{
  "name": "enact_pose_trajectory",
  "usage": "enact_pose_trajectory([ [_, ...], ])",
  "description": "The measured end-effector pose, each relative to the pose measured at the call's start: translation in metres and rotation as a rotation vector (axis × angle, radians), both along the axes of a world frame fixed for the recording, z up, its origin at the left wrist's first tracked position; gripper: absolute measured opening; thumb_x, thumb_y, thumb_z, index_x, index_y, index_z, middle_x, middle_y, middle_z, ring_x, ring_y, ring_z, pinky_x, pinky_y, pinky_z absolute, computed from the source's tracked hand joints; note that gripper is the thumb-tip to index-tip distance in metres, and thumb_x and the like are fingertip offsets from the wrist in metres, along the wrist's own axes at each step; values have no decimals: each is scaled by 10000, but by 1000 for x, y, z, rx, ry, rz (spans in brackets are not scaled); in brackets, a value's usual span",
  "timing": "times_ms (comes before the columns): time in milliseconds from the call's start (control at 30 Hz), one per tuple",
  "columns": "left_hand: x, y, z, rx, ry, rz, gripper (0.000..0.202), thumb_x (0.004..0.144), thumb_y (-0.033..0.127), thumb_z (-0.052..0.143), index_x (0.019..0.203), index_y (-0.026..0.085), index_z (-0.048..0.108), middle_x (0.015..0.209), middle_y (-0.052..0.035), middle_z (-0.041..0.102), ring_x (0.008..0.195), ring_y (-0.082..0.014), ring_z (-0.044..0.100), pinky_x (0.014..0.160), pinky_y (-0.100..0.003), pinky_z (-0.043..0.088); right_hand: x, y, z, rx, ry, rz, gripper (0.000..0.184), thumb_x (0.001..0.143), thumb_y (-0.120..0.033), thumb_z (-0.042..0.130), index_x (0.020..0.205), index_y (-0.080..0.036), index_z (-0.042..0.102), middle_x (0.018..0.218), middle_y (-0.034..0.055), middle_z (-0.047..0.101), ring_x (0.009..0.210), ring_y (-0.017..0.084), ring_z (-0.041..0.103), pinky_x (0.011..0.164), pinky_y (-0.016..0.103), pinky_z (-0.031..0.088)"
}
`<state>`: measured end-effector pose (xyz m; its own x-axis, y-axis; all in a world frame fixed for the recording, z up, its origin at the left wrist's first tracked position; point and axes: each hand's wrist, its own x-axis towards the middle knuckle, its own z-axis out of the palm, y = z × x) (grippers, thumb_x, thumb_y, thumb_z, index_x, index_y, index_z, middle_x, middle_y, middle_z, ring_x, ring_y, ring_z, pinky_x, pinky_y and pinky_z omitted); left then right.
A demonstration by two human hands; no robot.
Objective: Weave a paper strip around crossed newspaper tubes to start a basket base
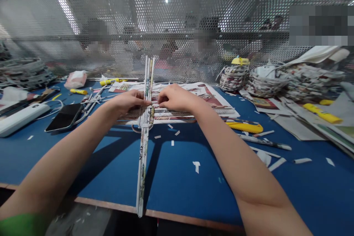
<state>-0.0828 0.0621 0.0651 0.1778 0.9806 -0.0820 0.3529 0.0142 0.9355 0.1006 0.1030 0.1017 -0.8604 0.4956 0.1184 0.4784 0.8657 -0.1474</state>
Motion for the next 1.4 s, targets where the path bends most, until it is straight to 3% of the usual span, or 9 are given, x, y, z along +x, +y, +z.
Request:
enact_pose_trajectory([
  [233, 4, -2, -1, -18, 22, -2, 308, 723, 207, 591, 480, 157, 409, 312, 77, 311, 247, -18, 239, 294, -177, 131, -3, -11, 1, 83, -106, -70, 220, 729, -153, 435, 808, -158, 640, 765, 56, 636, 667, 133, 527, 566, 243, 336],
  [400, 4, -2, -2, -13, 25, -11, 322, 713, 222, 607, 475, 155, 402, 301, 78, 317, 237, -15, 243, 288, -170, 130, -1, -8, -1, 123, -74, -144, 161, 740, -239, 468, 757, -156, 604, 724, 49, 604, 616, 127, 493, 534, 240, 308],
  [567, 2, 0, -4, -37, -17, -60, 307, 723, 243, 597, 490, 159, 414, 290, 76, 317, 228, -27, 253, 279, -173, 135, -3, 5, -7, 154, -34, 24, 164, 757, -215, 472, 861, -150, 581, 883, 74, 584, 791, 154, 495, 648, 251, 332],
  [800, -1, -2, -2, -23, -64, 3, 294, 694, 249, 620, 514, 168, 401, 321, 85, 311, 248, -25, 243, 286, -175, 147, -2, -8, 4, 201, 135, -101, 110, 711, -256, 552, 708, -147, 535, 623, 9, 536, 544, 90, 417, 507, 224, 274],
  [933, -2, -12, 11, 36, -114, 56, 268, 665, 257, 647, 555, 167, 421, 360, 83, 336, 280, -29, 288, 311, -171, 189, 7, -32, 21, 217, 257, 13, 212, 735, -286, 528, 572, -152, 547, 508, -10, 520, 487, 81, 423, 508, 230, 300],
  [1033, -5, -17, 22, 57, -113, 73, 171, 701, 246, 607, 622, 147, 493, 395, 59, 398, 294, -33, 324, 328, -174, 210, 13, -53, 31, 350, 418, 47, 211, 760, -267, 496, 589, -169, 569, 592, 12, 583, 576, 108, 495, 569, 244, 346],
  [1167, -8, -19, 27, 91, -46, 88, 176, 711, 274, 596, 638, 136, 515, 389, 60, 379, 293, -30, 312, 340, -173, 197, 15, -64, 35, 408, 347, 63, 217, 794, -267, 457, 668, -175, 608, 678, 34, 619, 656, 138, 536, 623, 264, 377],
  [1333, -2, -19, 23, 156, 19, 26, 212, 687, 317, 619, 635, 138, 517, 395, 67, 355, 312, -25, 274, 345, -178, 164, 10, -40, 21, 401, 222, -14, 301, 808, -208, 421, 1059, -124, 564, 1069, 101, 593, 964, 197, 524, 796, 306, 379],
  [1400, 1, -19, 21, 185, 51, 32, 226, 676, 317, 626, 608, 138, 507, 403, 67, 350, 323, -23, 269, 351, -181, 163, 7, -28, 16, 319, 162, -6, 309, 805, -191, 420, 1073, -133, 562, 1052, 89, 605, 944, 181, 533, 788, 289, 382],
])
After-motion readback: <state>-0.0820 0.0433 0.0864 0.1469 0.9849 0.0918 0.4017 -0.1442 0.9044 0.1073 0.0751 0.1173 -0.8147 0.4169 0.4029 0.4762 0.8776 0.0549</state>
